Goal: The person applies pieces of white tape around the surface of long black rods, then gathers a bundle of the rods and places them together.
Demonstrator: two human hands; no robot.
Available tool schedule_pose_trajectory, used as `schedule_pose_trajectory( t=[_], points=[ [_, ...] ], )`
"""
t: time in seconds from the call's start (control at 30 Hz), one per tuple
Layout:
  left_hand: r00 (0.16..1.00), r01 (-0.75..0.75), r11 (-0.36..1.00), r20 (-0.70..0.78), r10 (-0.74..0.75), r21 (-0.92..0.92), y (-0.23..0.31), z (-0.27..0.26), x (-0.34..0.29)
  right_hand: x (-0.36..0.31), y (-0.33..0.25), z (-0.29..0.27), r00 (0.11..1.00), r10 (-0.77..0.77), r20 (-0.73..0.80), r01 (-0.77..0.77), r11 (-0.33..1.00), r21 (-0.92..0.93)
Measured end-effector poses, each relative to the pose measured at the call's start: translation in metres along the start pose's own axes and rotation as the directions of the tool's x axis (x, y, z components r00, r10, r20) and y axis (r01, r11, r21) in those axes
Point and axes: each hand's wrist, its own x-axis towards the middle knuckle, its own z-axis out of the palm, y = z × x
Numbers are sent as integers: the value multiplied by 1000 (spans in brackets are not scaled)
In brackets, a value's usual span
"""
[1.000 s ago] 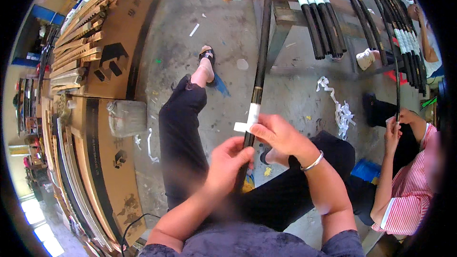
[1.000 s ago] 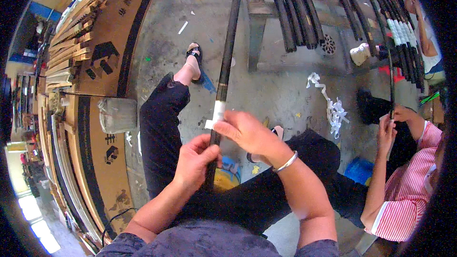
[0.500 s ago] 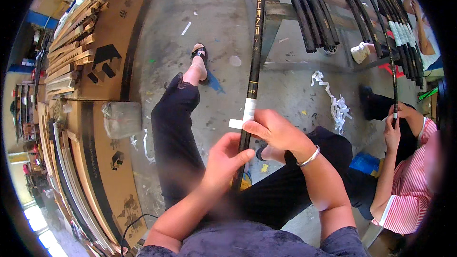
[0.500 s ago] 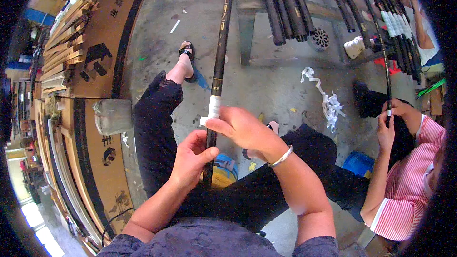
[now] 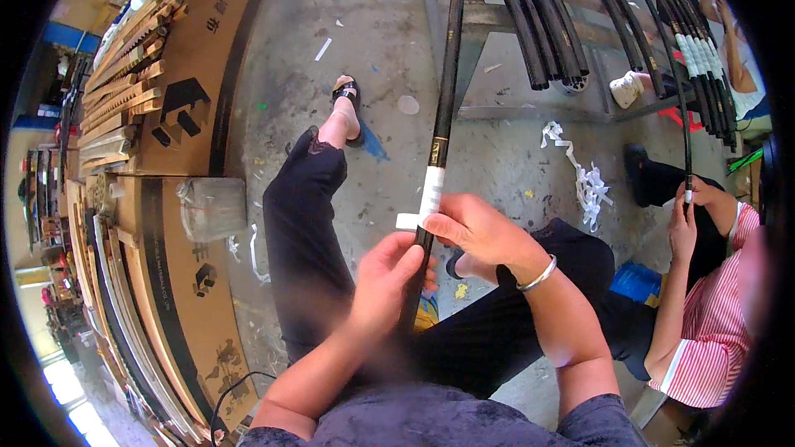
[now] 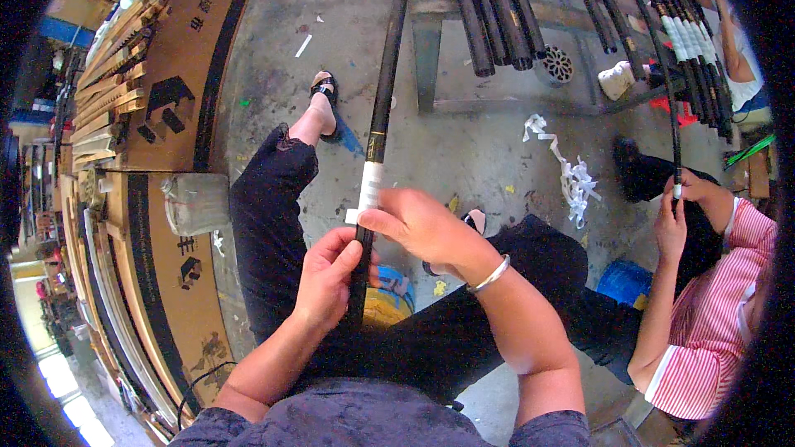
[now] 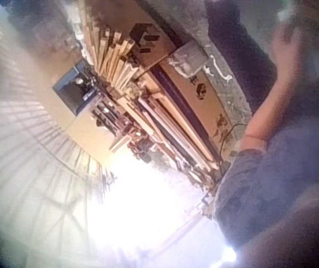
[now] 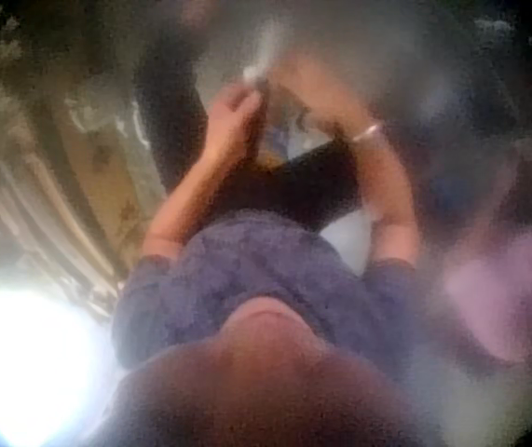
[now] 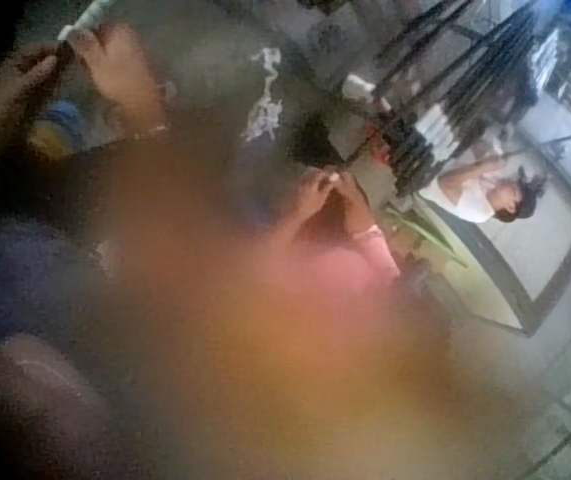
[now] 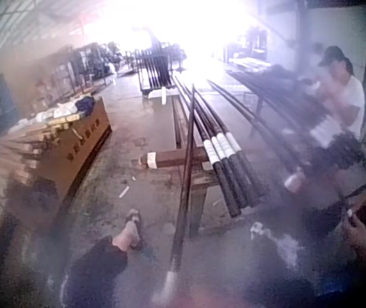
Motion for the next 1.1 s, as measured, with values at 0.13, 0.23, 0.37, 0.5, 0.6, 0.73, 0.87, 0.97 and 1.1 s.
schedule_pose_trajectory(
  t=[0.13, 0.23, 0.37, 0.5, 0.6, 0.73, 0.87, 0.97, 1.1],
  points=[
    [981, -192, 916, 68, 180, 351, -8, -5, 4, 0, -5, 0, 1000, -15, -2, 15, 999, -40],
    [1000, -1, 994, 7, 0, 107, 6, -3, -1, -1, 3, -4, 1000, 14, 16, -13, 998, -63],
    [983, -168, 960, 113, 146, 224, -6, -4, 5, -1, 3, 0, 999, -40, -9, 40, 999, 5],
    [1000, -23, 968, 17, 20, 251, 5, -5, 5, 1, 11, 2, 998, -45, -35, 44, 999, -31],
    [997, -75, 990, 34, 72, 117, 3, 0, 2, 1, 9, 1, 999, -30, -12, 29, 998, -48],
    [989, -145, 938, 85, 125, 315, -2, -8, 4, -2, -7, 2, 1000, -11, -22, 11, 1000, -9],
    [999, -44, 993, 16, 43, 114, 6, 1, 0, -3, 17, 2, 999, -30, -41, 29, 999, -18],
    [991, -131, 953, 64, 118, 272, 1, -3, 4, 1, 23, 4, 996, -75, -50, 74, 997, -33],
    [990, -136, 932, 68, 120, 335, 3, -7, 4, -4, 3, 1, 999, 6, -35, -7, 999, -37]
  ],
)
